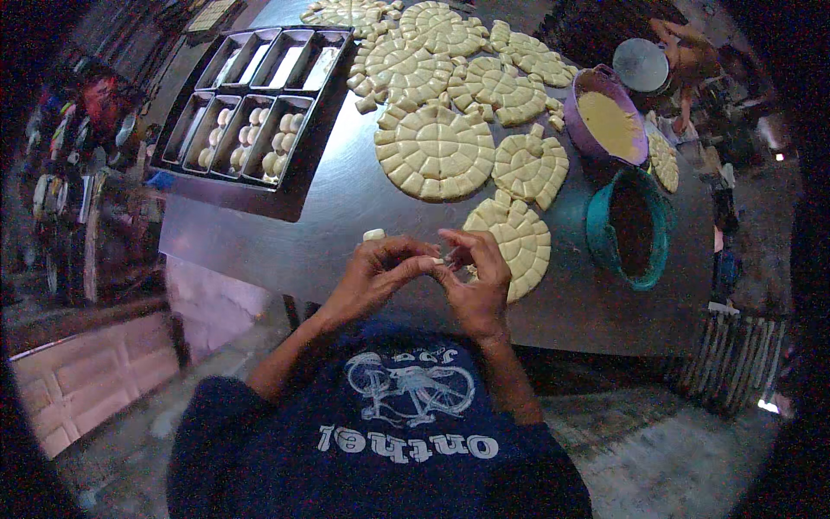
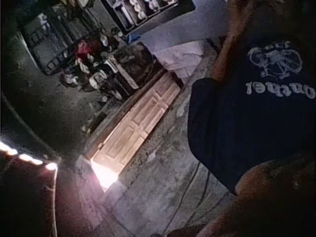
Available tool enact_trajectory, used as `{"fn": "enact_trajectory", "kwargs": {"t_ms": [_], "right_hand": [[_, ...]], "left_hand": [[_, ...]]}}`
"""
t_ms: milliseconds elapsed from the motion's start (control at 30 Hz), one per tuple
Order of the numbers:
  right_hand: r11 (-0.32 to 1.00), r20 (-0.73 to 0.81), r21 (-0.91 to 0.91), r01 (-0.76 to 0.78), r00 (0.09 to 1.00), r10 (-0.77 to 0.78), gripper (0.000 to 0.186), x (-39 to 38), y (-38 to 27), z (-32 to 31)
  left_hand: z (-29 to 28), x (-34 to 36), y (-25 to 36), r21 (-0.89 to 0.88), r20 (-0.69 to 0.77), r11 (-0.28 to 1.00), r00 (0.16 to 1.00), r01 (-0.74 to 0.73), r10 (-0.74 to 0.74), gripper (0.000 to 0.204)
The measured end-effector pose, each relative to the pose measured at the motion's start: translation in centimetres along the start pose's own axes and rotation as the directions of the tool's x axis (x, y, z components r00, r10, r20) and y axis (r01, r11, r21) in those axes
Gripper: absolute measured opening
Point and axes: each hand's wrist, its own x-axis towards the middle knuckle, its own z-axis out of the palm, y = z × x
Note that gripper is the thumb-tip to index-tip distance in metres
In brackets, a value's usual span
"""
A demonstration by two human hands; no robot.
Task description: The person fills dough balls with a dark paste from a bowl, rolls them into shapes, and places them into metal baking tins.
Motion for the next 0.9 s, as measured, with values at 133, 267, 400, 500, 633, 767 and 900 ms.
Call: {"fn": "enact_trajectory", "kwargs": {"t_ms": [133,267,400,500,633,767,900], "right_hand": [[0.981,0.093,0.191,0.006,0.995,-0.024,0.020,0.2,2.5,0.6],[0.965,0.153,0.232,-0.119,0.985,0.085,0.012,0.2,2.1,0.8],[0.963,0.212,0.222,-0.155,0.971,0.108,0.010,-0.1,2.6,1.0],[0.963,0.252,0.213,-0.163,0.962,0.107,0.010,0.0,2.5,1.0],[0.944,0.282,0.258,-0.204,0.951,0.128,0.010,-0.6,3.7,1.3],[0.931,0.296,0.242,-0.274,0.934,0.199,0.012,-1.9,4.5,2.1],[0.954,0.254,0.153,-0.260,0.943,0.216,0.014,-4.0,5.6,3.9]], "left_hand": [[-0.2,-0.3,0.3,0.036,0.037,0.999,0.999,-0.018,0.017,0.019],[-0.3,-0.3,-0.9,0.097,-0.020,0.995,0.999,-0.035,0.037,0.018],[0.0,-0.6,-1.3,0.107,-0.088,0.994,0.996,-0.003,0.012,0.017],[0.0,-0.8,-1.4,0.096,-0.085,0.995,0.996,0.010,-0.002,0.017],[-0.1,-1.1,-2.0,0.108,-0.114,0.993,0.993,0.041,-0.029,0.017],[0.2,-2.2,-3.2,0.301,-0.198,0.952,0.980,0.052,0.010,0.016],[0.2,-3.2,-5.3,0.209,-0.250,0.977,0.968,0.052,0.002,0.026]]}}
